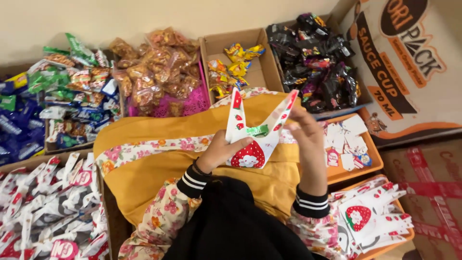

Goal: Packing individual snack packets into small decorative gift bags for distribution.

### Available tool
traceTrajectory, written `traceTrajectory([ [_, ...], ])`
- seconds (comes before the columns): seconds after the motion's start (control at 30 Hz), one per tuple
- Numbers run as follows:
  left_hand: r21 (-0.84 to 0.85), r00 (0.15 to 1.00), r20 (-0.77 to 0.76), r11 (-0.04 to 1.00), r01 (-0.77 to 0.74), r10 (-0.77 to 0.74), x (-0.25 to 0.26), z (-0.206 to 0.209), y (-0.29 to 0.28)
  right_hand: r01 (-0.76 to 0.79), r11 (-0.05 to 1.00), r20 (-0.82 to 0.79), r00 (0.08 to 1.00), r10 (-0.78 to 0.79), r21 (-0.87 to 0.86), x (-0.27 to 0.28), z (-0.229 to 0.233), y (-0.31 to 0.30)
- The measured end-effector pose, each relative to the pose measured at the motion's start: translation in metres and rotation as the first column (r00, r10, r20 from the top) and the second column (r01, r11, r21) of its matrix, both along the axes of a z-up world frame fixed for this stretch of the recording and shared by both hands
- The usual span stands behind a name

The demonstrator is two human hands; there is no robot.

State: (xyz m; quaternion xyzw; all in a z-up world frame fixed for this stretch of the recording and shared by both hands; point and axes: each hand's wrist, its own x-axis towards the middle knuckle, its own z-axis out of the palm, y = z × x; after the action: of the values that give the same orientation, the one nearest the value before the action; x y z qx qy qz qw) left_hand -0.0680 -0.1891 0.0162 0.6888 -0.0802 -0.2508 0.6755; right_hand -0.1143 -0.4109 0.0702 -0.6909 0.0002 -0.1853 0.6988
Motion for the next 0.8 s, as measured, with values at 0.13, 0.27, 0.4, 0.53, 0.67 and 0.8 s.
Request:
traceTrajectory([
  [0.13,-0.001,0.993,0.000,0.993,0.115,-0.115,0.003,-0.019,-0.016,0.234,0.967,-0.077,0.971,-0.227,0.097,-0.001,-0.037,-0.012],
  [0.27,0.022,0.982,-0.072,0.984,0.177,-0.175,0.009,-0.033,-0.029,0.387,0.908,-0.183,0.916,-0.357,0.163,-0.006,-0.054,-0.021],
  [0.4,0.158,0.989,-0.059,0.977,0.143,-0.135,0.000,-0.028,-0.044,0.422,0.900,-0.208,0.895,-0.395,0.106,-0.018,-0.084,-0.034],
  [0.53,0.105,0.999,-0.022,0.994,0.034,-0.032,-0.013,0.000,-0.064,0.441,0.890,-0.236,0.883,-0.407,0.117,-0.023,-0.101,-0.037],
  [0.67,-0.027,0.983,-0.039,0.983,-0.182,0.181,-0.017,-0.023,-0.071,0.454,0.861,-0.276,0.879,-0.389,0.231,-0.029,-0.107,-0.043],
  [0.8,-0.018,0.979,-0.068,0.981,-0.195,0.193,-0.020,-0.039,-0.076,0.455,0.827,-0.279,0.884,-0.375,0.330,-0.026,-0.113,-0.047],
])
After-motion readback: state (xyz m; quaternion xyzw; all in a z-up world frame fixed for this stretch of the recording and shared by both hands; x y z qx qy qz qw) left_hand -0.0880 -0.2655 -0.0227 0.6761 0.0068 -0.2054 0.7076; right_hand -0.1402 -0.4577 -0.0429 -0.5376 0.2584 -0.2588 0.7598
